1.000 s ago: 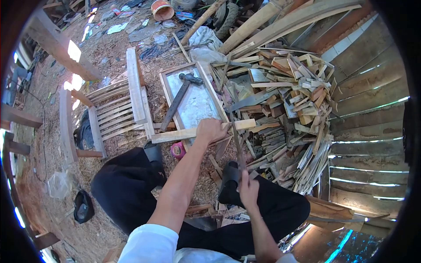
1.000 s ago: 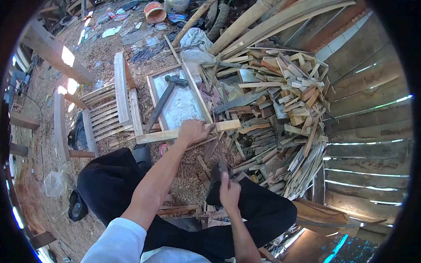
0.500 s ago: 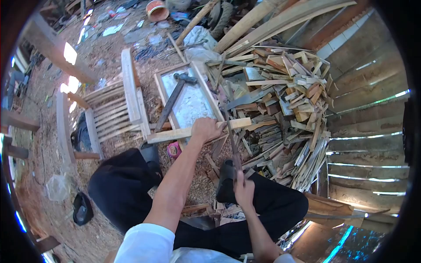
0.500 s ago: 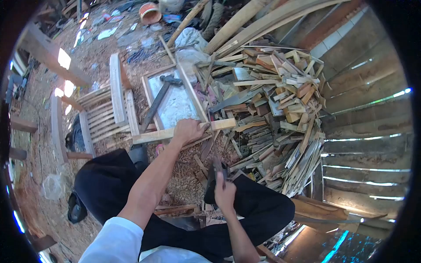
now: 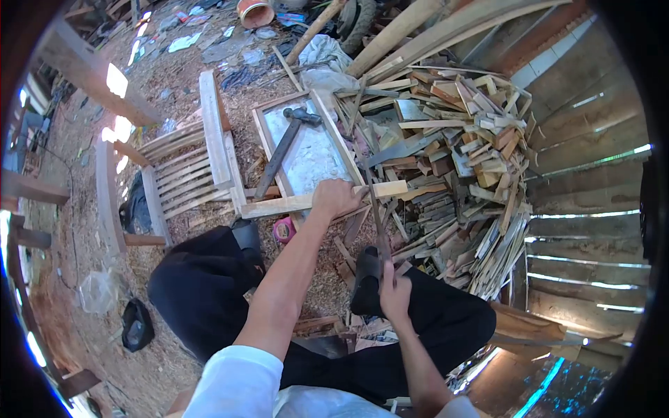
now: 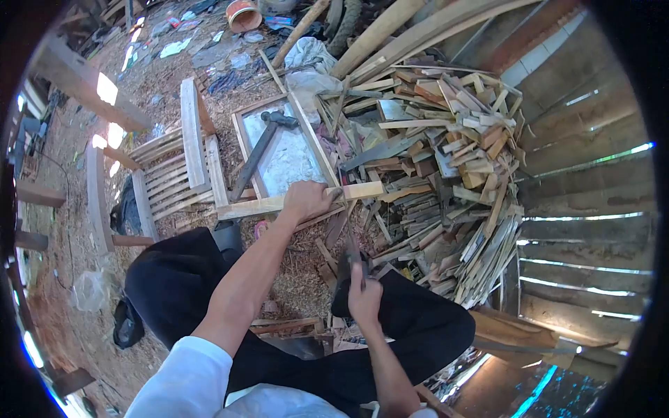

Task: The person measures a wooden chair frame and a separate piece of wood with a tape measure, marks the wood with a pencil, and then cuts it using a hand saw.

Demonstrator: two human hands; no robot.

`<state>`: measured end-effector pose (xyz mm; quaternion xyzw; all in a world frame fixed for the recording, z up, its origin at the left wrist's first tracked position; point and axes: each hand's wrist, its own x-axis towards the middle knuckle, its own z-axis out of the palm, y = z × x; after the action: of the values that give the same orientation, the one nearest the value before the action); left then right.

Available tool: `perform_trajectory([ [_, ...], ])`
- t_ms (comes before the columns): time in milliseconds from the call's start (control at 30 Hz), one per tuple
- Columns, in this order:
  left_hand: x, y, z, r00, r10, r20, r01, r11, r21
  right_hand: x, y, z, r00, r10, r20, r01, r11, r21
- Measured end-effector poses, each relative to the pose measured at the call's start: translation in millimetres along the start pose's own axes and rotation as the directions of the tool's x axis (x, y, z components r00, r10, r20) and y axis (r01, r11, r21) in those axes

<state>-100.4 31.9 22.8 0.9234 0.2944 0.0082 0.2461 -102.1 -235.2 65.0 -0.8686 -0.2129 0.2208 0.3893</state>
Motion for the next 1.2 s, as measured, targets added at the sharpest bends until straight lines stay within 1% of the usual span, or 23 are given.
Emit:
perform_trajectory([
  [33,1,-1,2,1.0,-0.016,-0.006,0.016,1.0,-0.011,-14,8,-5,0.998,0.055,0.008,-0.055,0.998,0.007],
  [67,1,-2,2,1.0,-0.009,-0.002,0.009,1.0,-0.003,-15,6,-5,0.998,0.056,0.018,-0.056,0.998,0.0],
  [133,-4,0,3,1.0,0.012,0.018,-0.012,1.0,0.008,-15,-2,-1,0.989,0.146,0.004,-0.146,0.989,0.02],
  [167,-4,2,0,1.0,0.0,0.024,0.0,1.0,0.01,3,-8,9,0.996,0.069,-0.063,-0.069,0.998,0.013],
  [200,-4,3,-2,1.0,-0.013,0.027,0.013,1.0,0.013,24,-19,16,0.998,0.029,-0.054,-0.029,1.0,0.011],
  [233,-5,1,0,0.999,0.023,-0.032,-0.024,0.999,-0.034,44,-28,21,0.999,-0.018,-0.045,0.019,1.0,0.012],
  [267,-4,1,0,0.999,0.032,-0.037,-0.033,0.999,-0.027,57,-30,25,0.998,-0.021,-0.054,0.022,1.0,0.02],
  [333,-1,1,-4,1.0,0.017,0.007,-0.016,1.0,-0.011,71,-34,30,0.998,-0.028,-0.05,0.024,0.996,-0.082],
  [367,-1,2,-3,1.0,0.023,0.009,-0.023,1.0,-0.01,63,-32,24,0.999,-0.036,-0.011,0.035,0.998,-0.042],
  [433,-4,3,-8,1.0,0.021,0.004,-0.021,1.0,0.001,27,-31,12,0.994,-0.09,-0.057,0.088,0.996,-0.026],
  [467,-2,2,-7,1.0,0.012,-0.005,-0.012,1.0,-0.008,9,-5,12,0.993,-0.09,-0.072,0.087,0.995,-0.051],
  [500,-2,2,-5,1.0,0.008,0.011,-0.008,1.0,0.007,-12,7,4,0.999,-0.021,-0.033,0.02,0.999,-0.036],
  [533,-2,1,-4,1.0,0.008,0.028,-0.009,1.0,0.028,-19,12,2,0.999,-0.03,-0.021,0.029,0.999,-0.044],
  [600,-2,-1,-2,1.0,-0.004,0.013,0.004,1.0,0.01,-33,17,0,0.993,0.12,-0.013,-0.12,0.993,0.011],
  [700,-10,3,2,1.0,0.016,-0.016,-0.016,1.0,-0.022,12,-24,11,0.996,-0.02,-0.091,0.013,0.997,-0.073],
  [767,-6,2,-4,0.998,0.02,-0.053,-0.022,0.999,-0.031,48,-50,22,0.997,-0.007,-0.072,0.004,0.999,-0.053],
  [833,-4,0,-5,1.0,0.008,0.016,-0.008,1.0,-0.001,59,-54,26,0.997,-0.048,-0.068,0.044,0.998,-0.054],
  [900,-2,-2,-5,1.0,-0.01,0.011,0.01,1.0,-0.01,57,-54,27,0.99,-0.108,-0.094,0.101,0.992,-0.075],
  [967,-1,-4,3,1.0,-0.02,0.0,0.02,1.0,-0.011,25,-30,16,0.997,-0.036,-0.064,0.038,0.999,0.038],
  [1033,-3,-1,-4,0.999,-0.023,0.025,0.023,1.0,-0.01,-16,12,3,0.999,0.046,-0.024,-0.046,0.999,0.012],
  [1100,-4,1,-4,0.998,-0.021,0.061,0.021,1.0,-0.003,-23,18,0,0.998,0.061,-0.029,-0.062,0.998,-0.028],
  [1167,-6,1,-1,1.0,-0.015,-0.01,0.015,0.999,-0.052,-20,16,6,0.994,0.096,-0.049,-0.097,0.995,-0.021],
  [1200,-9,0,1,1.0,-0.009,0.0,0.009,0.999,-0.043,-6,5,11,0.995,0.065,-0.073,-0.067,0.997,-0.035],
])
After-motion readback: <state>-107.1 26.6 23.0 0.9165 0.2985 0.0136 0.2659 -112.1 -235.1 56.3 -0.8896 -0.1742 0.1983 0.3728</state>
